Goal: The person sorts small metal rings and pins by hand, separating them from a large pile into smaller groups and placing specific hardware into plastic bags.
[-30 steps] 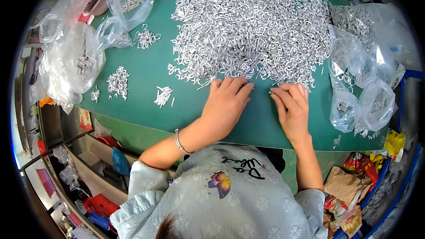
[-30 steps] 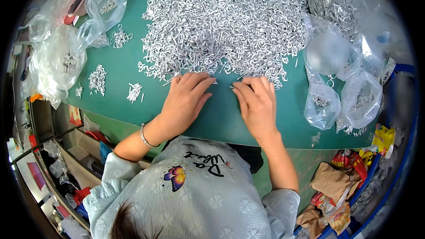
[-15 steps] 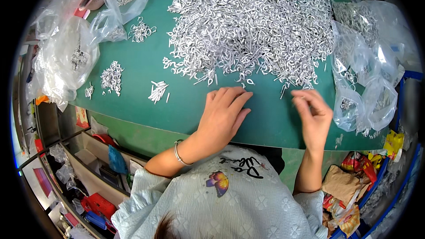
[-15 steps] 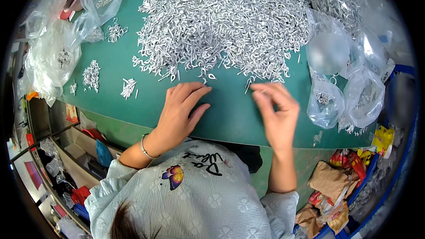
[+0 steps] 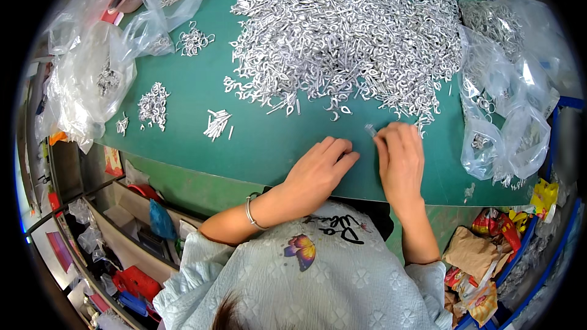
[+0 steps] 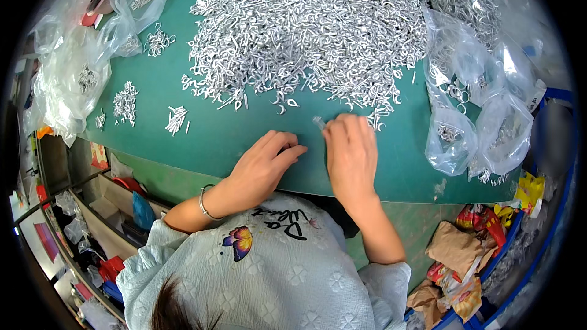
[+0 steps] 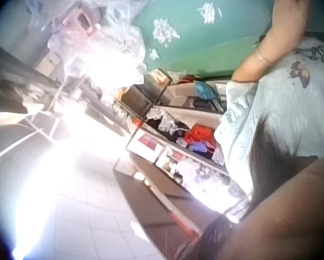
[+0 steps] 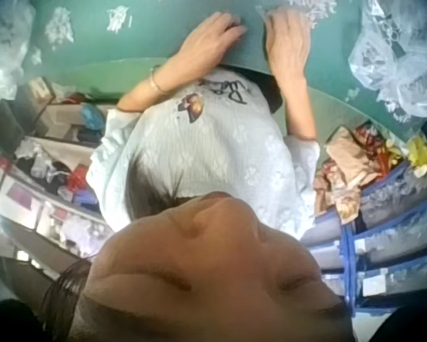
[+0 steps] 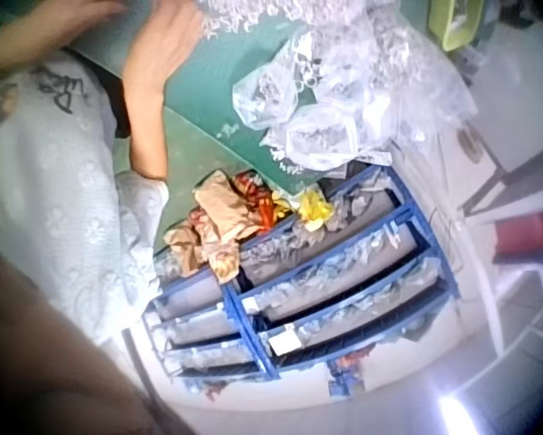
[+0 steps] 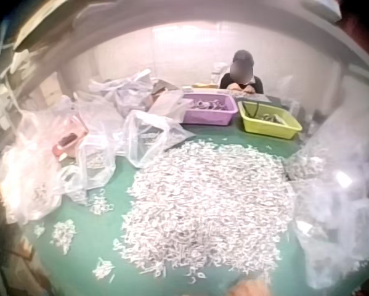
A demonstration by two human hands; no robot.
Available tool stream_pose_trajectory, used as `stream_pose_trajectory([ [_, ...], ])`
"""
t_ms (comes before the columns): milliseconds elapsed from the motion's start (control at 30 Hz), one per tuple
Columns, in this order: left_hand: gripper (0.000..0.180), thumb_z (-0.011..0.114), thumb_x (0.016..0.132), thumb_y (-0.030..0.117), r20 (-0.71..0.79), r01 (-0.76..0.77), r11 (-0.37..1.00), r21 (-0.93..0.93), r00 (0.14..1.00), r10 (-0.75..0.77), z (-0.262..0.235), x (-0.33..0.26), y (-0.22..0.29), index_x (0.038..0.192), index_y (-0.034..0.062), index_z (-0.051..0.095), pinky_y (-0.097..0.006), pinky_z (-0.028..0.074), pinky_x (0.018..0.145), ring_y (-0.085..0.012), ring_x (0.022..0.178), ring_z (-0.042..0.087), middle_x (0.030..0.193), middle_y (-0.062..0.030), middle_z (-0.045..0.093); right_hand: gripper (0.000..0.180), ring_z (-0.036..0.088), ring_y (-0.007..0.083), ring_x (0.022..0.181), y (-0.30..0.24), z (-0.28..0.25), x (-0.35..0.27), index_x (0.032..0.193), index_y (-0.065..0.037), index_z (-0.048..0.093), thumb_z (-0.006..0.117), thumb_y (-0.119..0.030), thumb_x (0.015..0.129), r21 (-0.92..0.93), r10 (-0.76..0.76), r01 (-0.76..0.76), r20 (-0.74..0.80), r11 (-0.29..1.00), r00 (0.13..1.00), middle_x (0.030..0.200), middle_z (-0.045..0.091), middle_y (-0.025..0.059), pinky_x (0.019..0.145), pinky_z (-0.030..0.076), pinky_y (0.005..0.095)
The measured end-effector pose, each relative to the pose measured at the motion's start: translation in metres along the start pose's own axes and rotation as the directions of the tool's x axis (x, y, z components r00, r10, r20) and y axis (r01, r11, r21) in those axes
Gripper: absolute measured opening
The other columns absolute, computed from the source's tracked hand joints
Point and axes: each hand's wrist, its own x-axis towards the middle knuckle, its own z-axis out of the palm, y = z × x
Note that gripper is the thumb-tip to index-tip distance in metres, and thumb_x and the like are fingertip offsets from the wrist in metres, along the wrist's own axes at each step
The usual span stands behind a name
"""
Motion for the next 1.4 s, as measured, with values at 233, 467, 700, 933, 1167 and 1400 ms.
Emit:
stream_pose_trajectory([
  [233,0.036,0.065,0.077,-0.001,-0.174,-0.088,0.987,0.132,0.979,0.110,-0.005,0.005,0.011,0.112,-0.0010,0.061,-0.036,0.045,0.082,-0.0286,0.101,0.056,0.112,-0.0130,0.057,0.020,0.057,0.0290,0.101,0.010,-0.021,0.016,0.096,-0.004,0.067,0.069,0.001,0.077,0.132,-0.005,0.015,-0.077,0.991,0.997,0.110,0.063,0.0076,0.083,0.044,0.0371],
  [467,0.036,0.069,0.080,0.005,-0.010,-0.137,0.990,-0.016,0.991,0.137,0.000,-0.003,-0.005,0.115,0.0011,0.060,-0.038,0.043,0.080,-0.0286,0.094,0.056,0.107,-0.0115,0.058,0.018,0.050,0.0280,0.118,0.024,-0.012,0.028,0.093,-0.007,0.066,0.071,-0.006,0.076,-0.265,-0.136,0.130,-0.003,0.955,0.991,0.120,0.058,0.0057,0.094,0.035,0.0433],
  [700,0.029,0.069,0.081,0.007,-0.277,0.023,0.952,0.305,0.959,0.065,-0.032,0.042,-0.029,0.109,0.0042,0.062,-0.037,0.040,0.076,-0.0266,0.092,0.054,0.102,-0.0086,0.056,0.015,0.054,0.0243,0.094,0.011,-0.021,0.012,0.088,-0.006,0.064,0.070,-0.001,0.076,-0.119,0.013,-0.028,-0.123,0.993,0.992,0.100,0.061,0.0038,0.084,0.036,0.0387],
  [933,0.019,0.069,0.080,0.008,-0.187,0.019,0.880,0.475,0.979,0.080,-0.034,0.058,-0.048,0.098,0.0063,0.062,-0.037,0.038,0.076,-0.0238,0.090,0.052,0.097,-0.0056,0.054,0.013,0.055,0.0239,0.085,0.019,-0.034,0.014,0.087,-0.006,0.065,0.069,0.001,0.077,-0.093,0.090,-0.099,-0.095,0.991,0.991,0.090,0.063,0.0052,0.075,0.037,0.0355],
  [1167,0.019,0.069,0.079,0.007,-0.144,-0.010,0.891,0.454,0.986,0.085,-0.035,0.059,-0.045,0.097,0.0062,0.063,-0.037,0.039,0.075,-0.0239,0.089,0.052,0.095,-0.0052,0.055,0.012,0.055,0.0263,0.082,0.000,-0.020,0.011,0.088,-0.003,0.066,0.070,0.001,0.077,0.143,-0.047,0.038,0.062,0.989,0.997,0.088,0.063,0.0074,0.074,0.039,0.0367],
  [1400,0.020,0.070,0.078,0.006,-0.187,0.013,0.915,0.403,0.980,0.069,-0.035,0.058,-0.043,0.096,0.0073,0.061,-0.038,0.038,0.076,-0.0249,0.090,0.052,0.098,-0.0061,0.054,0.015,0.053,0.0256,0.097,0.037,-0.027,0.050,0.094,-0.007,0.065,0.069,-0.004,0.079,-0.278,-0.053,0.027,-0.087,0.960,0.995,0.104,0.059,0.0060,0.082,0.039,0.0400],
])
